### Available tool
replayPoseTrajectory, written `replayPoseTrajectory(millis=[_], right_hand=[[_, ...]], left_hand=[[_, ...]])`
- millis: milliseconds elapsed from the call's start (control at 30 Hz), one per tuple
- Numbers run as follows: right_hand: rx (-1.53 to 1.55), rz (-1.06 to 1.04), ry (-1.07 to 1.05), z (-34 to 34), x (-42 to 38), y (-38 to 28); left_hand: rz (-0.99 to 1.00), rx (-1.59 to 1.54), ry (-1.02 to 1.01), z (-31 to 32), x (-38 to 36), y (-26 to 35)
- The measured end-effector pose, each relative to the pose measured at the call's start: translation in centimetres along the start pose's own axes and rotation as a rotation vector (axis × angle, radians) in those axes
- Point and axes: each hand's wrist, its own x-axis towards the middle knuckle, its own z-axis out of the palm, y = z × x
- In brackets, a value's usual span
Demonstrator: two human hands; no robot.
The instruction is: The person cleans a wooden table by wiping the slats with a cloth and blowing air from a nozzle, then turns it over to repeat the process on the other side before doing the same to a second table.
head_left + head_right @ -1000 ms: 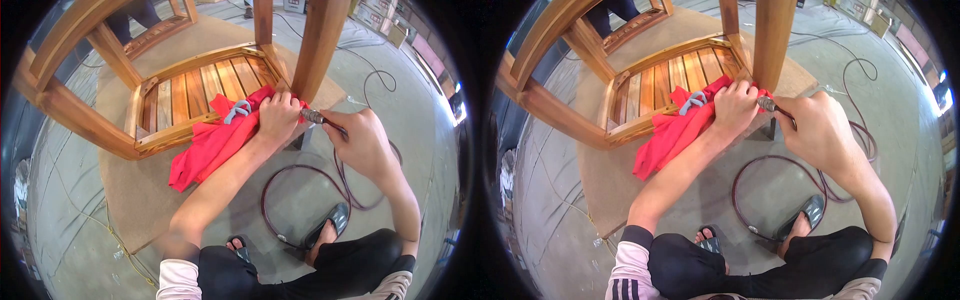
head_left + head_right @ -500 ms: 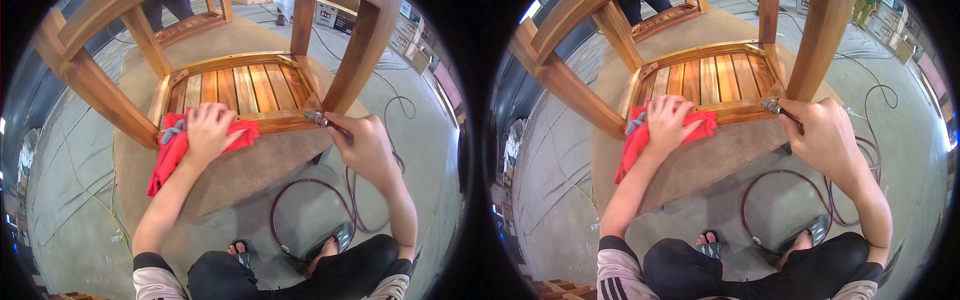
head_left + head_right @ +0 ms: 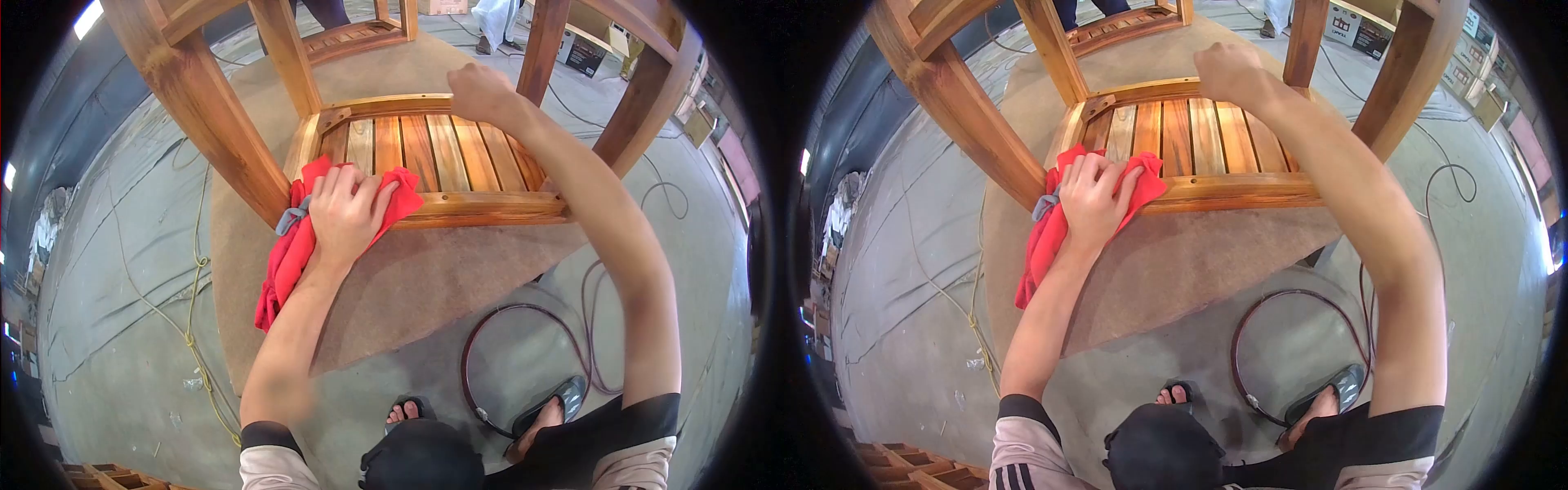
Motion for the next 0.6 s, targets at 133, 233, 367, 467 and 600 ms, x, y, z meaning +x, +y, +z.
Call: replayPoseTrajectory(millis=[133,233,367,467,600], right_hand=[[0.214,-0.015,0.04,2.6,4.3,-0.5],[0.022,0.015,0.034,2.8,5.5,-1.0],[0.216,0.014,-0.048,3.3,7.0,0.2],[0.171,0.135,0.005,3.1,7.3,-0.3],[0.256,0.141,-0.13,3.8,7.9,-0.6]], left_hand=[[0.001,-0.044,0.027,0.3,0.2,-0.4],[-0.026,-0.014,-0.031,0.2,0.0,-0.6],[-0.088,-0.075,-0.048,0.3,-0.4,-0.8],[-0.118,-0.077,-0.09,0.3,-0.6,-0.8],[-0.165,-0.073,-0.159,0.2,-0.8,-0.6]])
